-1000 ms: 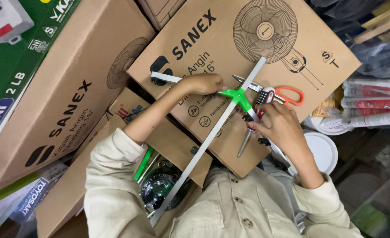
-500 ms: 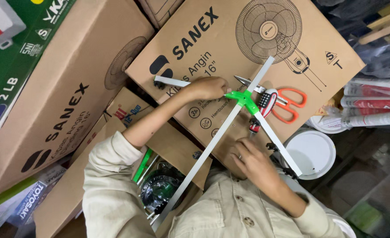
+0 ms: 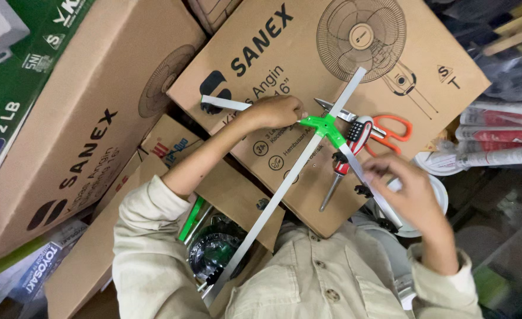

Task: The person assembles a fan blade structure by connecting white metal rods to a green central hub. They use a screwdriver to tighten the connections and then attach black clips to the ends of the rods.

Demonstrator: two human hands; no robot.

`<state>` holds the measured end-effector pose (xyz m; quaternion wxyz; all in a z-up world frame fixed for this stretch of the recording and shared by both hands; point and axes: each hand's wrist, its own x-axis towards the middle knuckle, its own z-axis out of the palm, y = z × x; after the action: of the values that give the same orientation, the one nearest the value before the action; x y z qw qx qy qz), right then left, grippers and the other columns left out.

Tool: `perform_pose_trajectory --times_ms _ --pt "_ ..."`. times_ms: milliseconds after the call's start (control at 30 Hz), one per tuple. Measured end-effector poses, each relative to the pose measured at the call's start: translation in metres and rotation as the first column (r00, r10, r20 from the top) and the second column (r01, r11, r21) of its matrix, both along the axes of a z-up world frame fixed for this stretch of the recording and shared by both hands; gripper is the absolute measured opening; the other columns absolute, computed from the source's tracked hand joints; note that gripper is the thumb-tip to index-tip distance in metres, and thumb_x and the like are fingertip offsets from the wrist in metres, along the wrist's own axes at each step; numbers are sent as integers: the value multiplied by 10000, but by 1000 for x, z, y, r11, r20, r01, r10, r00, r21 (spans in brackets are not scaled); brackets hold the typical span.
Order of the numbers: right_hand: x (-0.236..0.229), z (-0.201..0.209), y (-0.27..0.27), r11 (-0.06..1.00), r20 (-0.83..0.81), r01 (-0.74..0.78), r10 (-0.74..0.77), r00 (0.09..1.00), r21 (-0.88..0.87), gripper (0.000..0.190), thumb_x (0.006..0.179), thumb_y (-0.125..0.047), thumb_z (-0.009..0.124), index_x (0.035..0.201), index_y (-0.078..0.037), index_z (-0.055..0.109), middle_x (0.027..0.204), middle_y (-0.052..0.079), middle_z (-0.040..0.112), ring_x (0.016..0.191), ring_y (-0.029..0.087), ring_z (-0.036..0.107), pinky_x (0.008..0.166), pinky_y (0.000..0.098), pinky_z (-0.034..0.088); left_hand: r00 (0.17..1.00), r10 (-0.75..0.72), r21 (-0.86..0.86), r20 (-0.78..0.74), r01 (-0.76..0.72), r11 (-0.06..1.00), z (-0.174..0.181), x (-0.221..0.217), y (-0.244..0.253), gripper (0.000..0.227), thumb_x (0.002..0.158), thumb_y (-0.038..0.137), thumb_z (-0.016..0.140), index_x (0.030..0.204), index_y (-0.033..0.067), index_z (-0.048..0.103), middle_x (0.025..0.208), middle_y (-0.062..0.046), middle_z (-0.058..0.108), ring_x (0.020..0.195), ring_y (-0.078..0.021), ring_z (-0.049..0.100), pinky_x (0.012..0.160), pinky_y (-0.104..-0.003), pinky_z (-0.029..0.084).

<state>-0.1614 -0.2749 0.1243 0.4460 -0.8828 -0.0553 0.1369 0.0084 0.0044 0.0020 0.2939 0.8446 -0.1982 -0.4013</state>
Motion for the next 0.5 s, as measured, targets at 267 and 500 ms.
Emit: perform_pose_trajectory --times_ms 267,500 --pt "74 -28 -6 994 45 5 -9 999 106 198 1072 -113 585 1192 21 667 1050 97 721 944 136 687 861 284 560 992 5 59 126 -12 998 48 -3 8 413 989 473 525 1110 132 724 1002 -123 743 1002 -326 697 914 -486 513" --pt "104 -42 11 924 -340 -83 219 914 372 322 1052 -264 558 1150 16 684 954 28 729 822 84 648 747 263 538 910 -71 132 408 18 991 96 -7 -1 426 995 445 565 987 50 724 998 -164 728 964 -387 690 874 -541 507"
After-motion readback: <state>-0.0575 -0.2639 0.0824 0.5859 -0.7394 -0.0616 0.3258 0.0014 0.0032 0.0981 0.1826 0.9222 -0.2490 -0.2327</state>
